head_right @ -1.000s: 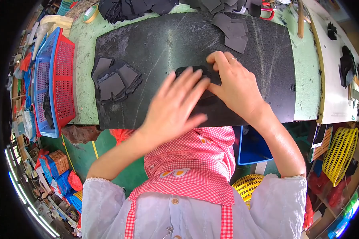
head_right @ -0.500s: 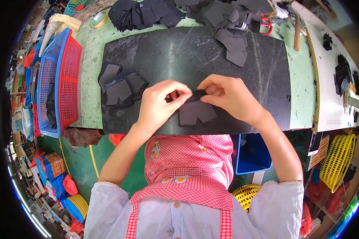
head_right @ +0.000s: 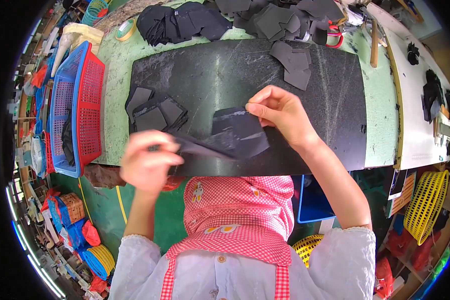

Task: Inspecting and sorting various cut fabric components for shoe manufacturing on a workbench.

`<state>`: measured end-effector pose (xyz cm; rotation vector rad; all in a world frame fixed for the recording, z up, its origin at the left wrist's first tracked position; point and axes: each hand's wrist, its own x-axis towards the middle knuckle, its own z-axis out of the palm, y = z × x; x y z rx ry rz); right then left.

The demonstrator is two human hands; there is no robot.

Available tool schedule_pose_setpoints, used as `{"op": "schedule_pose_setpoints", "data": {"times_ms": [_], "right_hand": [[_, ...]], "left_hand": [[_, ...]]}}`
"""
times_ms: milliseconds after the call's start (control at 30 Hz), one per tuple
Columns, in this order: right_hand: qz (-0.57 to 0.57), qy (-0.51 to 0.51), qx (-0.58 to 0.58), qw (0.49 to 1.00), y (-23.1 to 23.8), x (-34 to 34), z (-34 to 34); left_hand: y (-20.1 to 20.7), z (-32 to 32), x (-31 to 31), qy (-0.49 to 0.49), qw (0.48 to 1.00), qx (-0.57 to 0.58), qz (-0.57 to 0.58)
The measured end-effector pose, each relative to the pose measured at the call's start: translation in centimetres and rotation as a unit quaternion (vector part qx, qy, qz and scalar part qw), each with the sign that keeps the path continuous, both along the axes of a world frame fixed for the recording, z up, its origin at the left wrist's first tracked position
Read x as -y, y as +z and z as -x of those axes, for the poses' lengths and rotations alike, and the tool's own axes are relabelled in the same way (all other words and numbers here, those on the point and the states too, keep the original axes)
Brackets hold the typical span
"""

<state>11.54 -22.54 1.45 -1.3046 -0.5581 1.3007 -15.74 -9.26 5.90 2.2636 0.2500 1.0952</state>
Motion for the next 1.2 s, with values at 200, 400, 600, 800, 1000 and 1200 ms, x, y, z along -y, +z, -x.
{"op": "schedule_pose_setpoints", "data": {"times_ms": [200,400,600,800,1000,1200], "right_hand": [[-0.028,-0.049,0.574,0.817,1.9,-1.3,-1.1],[0.015,-0.136,0.749,0.648,-0.3,-2.8,-5.6],[0.005,-0.142,0.665,0.733,0.1,-2.1,-8.7],[0.012,-0.176,0.487,0.855,0.9,-0.6,-8.2],[-0.076,-0.041,0.361,0.929,5.0,0.9,-4.8],[-0.051,-0.137,0.43,0.891,5.5,1.5,-2.6]], "left_hand": [[-0.1,4.4,-6.3,0.228,0.957,-0.175,0.022],[-1.7,-2.3,-1.9,0.032,0.976,-0.205,-0.07],[-3.3,-5.4,5.3,-0.065,0.956,-0.285,-0.003],[-3.5,-13.7,4.0,-0.071,0.986,-0.135,-0.069],[-3.1,-17.6,3.2,-0.112,0.972,-0.009,0.206],[-0.6,-13.2,-0.5,-0.191,0.834,-0.183,0.484]]}}
